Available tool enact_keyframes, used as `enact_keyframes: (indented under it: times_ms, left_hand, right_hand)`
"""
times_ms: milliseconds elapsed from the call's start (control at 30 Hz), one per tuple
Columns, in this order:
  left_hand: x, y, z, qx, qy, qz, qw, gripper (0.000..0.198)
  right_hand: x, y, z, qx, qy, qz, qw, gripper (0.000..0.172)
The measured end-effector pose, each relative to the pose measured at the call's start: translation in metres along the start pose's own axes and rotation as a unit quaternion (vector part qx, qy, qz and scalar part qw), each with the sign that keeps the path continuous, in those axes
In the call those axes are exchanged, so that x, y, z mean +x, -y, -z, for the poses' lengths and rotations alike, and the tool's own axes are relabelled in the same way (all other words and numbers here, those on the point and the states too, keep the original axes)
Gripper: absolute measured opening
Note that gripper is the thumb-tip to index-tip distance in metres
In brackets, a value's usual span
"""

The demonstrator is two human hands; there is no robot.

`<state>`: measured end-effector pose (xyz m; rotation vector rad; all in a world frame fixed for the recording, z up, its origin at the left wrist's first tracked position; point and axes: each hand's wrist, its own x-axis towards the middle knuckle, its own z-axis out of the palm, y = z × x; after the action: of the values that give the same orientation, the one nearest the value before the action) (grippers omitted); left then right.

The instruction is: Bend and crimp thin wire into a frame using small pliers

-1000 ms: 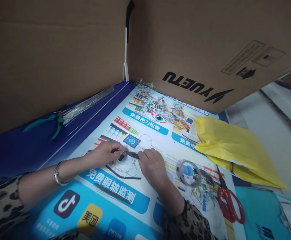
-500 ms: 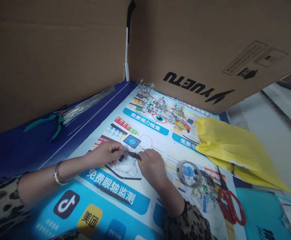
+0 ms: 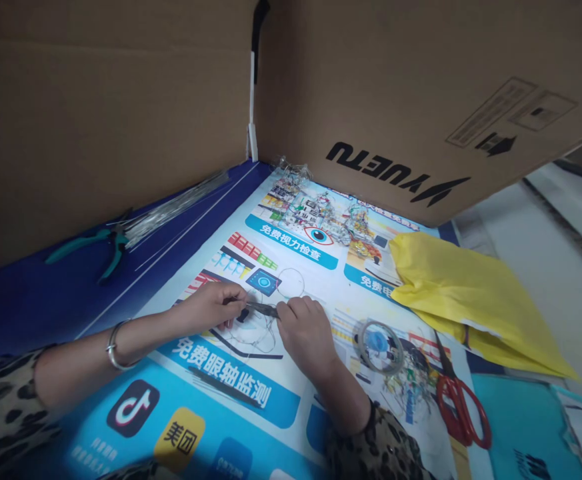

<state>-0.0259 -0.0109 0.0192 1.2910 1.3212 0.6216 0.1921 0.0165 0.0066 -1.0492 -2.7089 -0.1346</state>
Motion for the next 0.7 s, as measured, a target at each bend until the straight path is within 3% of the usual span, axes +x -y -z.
enact_keyframes:
  times_ms: [700]
  left_hand:
    - [0.0005, 0.0030, 0.0005, 0.008, 0.003, -0.014, 1.000, 0.011]
  right_hand:
    - [0.0022, -0.0013, 0.0077, -0.048, -0.012, 0.032, 0.998, 0.014]
